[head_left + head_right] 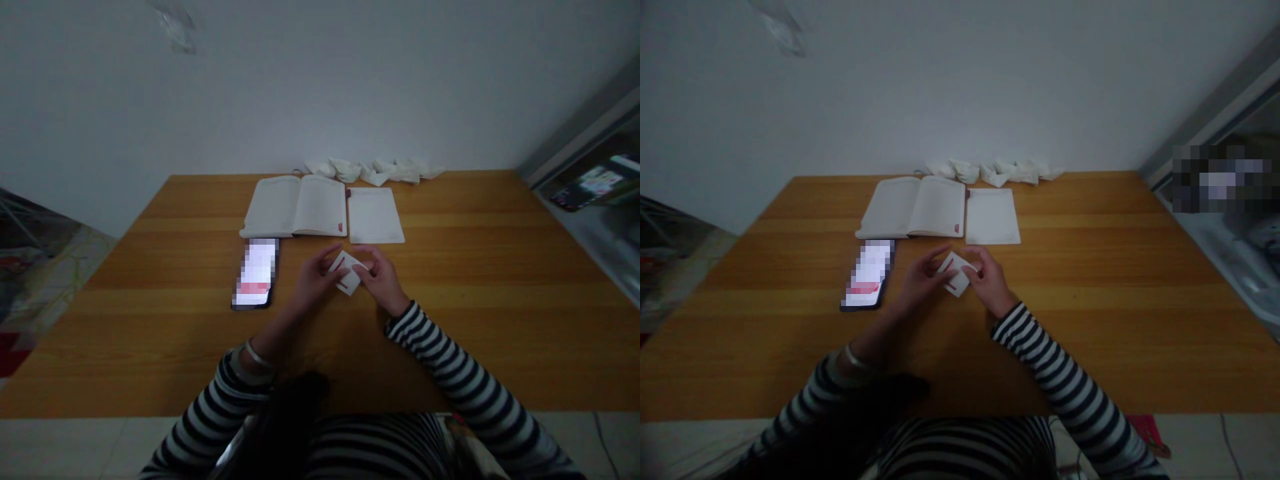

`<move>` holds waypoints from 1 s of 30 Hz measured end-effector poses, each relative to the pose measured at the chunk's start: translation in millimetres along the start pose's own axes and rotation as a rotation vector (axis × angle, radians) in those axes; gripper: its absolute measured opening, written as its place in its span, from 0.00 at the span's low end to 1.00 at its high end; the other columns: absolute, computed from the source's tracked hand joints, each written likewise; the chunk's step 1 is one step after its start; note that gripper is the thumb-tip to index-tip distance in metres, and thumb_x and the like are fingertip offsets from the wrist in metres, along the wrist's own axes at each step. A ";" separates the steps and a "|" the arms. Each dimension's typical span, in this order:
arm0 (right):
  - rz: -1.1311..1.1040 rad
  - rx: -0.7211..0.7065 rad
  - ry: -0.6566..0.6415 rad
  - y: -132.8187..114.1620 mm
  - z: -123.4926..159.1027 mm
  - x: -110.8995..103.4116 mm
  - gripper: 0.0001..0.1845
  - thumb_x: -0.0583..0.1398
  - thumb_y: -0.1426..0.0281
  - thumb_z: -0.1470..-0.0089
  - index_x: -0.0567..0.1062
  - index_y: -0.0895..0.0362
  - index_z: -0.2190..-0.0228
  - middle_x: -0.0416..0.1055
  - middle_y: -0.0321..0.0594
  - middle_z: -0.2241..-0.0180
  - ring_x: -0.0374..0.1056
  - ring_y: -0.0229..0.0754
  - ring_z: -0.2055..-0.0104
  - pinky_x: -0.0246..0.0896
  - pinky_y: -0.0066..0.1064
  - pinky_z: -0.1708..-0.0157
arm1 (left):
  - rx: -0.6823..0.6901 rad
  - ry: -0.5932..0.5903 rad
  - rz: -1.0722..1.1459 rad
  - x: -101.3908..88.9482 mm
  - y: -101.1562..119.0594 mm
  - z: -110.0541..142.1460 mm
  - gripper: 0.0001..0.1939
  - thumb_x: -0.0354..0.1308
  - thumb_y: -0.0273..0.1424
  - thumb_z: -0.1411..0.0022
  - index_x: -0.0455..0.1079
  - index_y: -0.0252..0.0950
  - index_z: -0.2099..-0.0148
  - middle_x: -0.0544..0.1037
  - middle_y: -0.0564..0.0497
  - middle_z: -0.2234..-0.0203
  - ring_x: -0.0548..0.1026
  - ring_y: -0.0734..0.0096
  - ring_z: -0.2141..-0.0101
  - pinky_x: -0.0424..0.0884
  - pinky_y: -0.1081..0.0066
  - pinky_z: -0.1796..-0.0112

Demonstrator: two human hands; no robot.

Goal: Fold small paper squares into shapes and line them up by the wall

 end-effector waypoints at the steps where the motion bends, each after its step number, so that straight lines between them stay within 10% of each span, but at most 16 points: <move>1: 0.011 0.010 0.013 2.7 0.2 -0.2 0.21 0.64 0.62 0.44 0.68 0.52 0.51 0.76 0.33 0.76 0.68 0.40 0.79 0.59 0.29 0.80 | -0.012 0.043 -0.027 -0.6 -2.1 0.8 0.35 0.72 0.32 0.48 0.69 0.34 0.38 0.84 0.45 0.63 0.81 0.65 0.68 0.77 0.68 0.65; 5: 0.029 0.004 0.043 6.1 1.0 -0.9 0.20 0.64 0.63 0.44 0.66 0.52 0.52 0.74 0.32 0.77 0.68 0.41 0.79 0.59 0.29 0.79 | -0.041 0.084 -0.028 -2.4 -6.0 1.9 0.37 0.72 0.33 0.48 0.68 0.31 0.38 0.84 0.47 0.70 0.80 0.68 0.72 0.76 0.69 0.68; 11: 0.012 -0.045 0.011 -2.8 0.1 -2.1 0.18 0.58 0.59 0.39 0.66 0.52 0.51 0.69 0.30 0.79 0.63 0.40 0.79 0.57 0.30 0.78 | -0.012 -0.118 0.185 -8.8 -0.2 -4.3 0.58 0.71 0.32 0.45 0.35 0.40 0.25 0.84 0.44 0.56 0.81 0.65 0.62 0.76 0.67 0.58; 16: 0.024 -0.019 0.050 -2.8 -1.5 -9.8 0.18 0.58 0.57 0.40 0.65 0.50 0.51 0.67 0.30 0.79 0.62 0.40 0.80 0.57 0.30 0.79 | 0.074 -0.195 0.115 -4.5 9.8 -2.6 0.45 0.64 0.31 0.38 0.43 0.47 0.26 0.68 0.40 0.36 0.73 0.58 0.42 0.70 0.59 0.45; 21: 0.423 -0.136 0.162 -20.0 5.3 -16.7 0.16 0.57 0.62 0.37 0.70 0.51 0.49 0.72 0.33 0.79 0.67 0.43 0.79 0.63 0.33 0.76 | 0.325 0.167 -0.320 -8.3 31.4 11.0 0.30 0.60 0.31 0.34 0.60 0.43 0.32 0.63 0.44 0.33 0.59 0.55 0.33 0.56 0.54 0.35; 26: 0.635 -0.329 0.115 -39.7 20.0 3.9 0.22 0.53 0.66 0.33 0.68 0.52 0.39 0.76 0.46 0.47 0.76 0.51 0.51 0.72 0.44 0.51 | 0.166 0.165 -0.241 4.2 13.8 13.6 0.23 0.60 0.37 0.33 0.69 0.40 0.38 0.74 0.44 0.42 0.70 0.55 0.41 0.62 0.55 0.39; 30: 0.623 -0.444 -0.014 -42.2 27.2 30.0 0.25 0.50 0.69 0.32 0.64 0.53 0.36 0.69 0.43 0.39 0.71 0.48 0.42 0.68 0.42 0.41 | -0.043 0.151 0.039 4.8 -13.9 10.3 0.32 0.61 0.42 0.35 0.60 0.42 0.32 0.80 0.49 0.53 0.77 0.65 0.52 0.70 0.65 0.48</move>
Point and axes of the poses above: each hand's wrist, its own z-axis away from the middle knuckle, its own x-axis out of the palm, y = z × x, the point moved 8 cm from there along -z, towards the middle knuckle
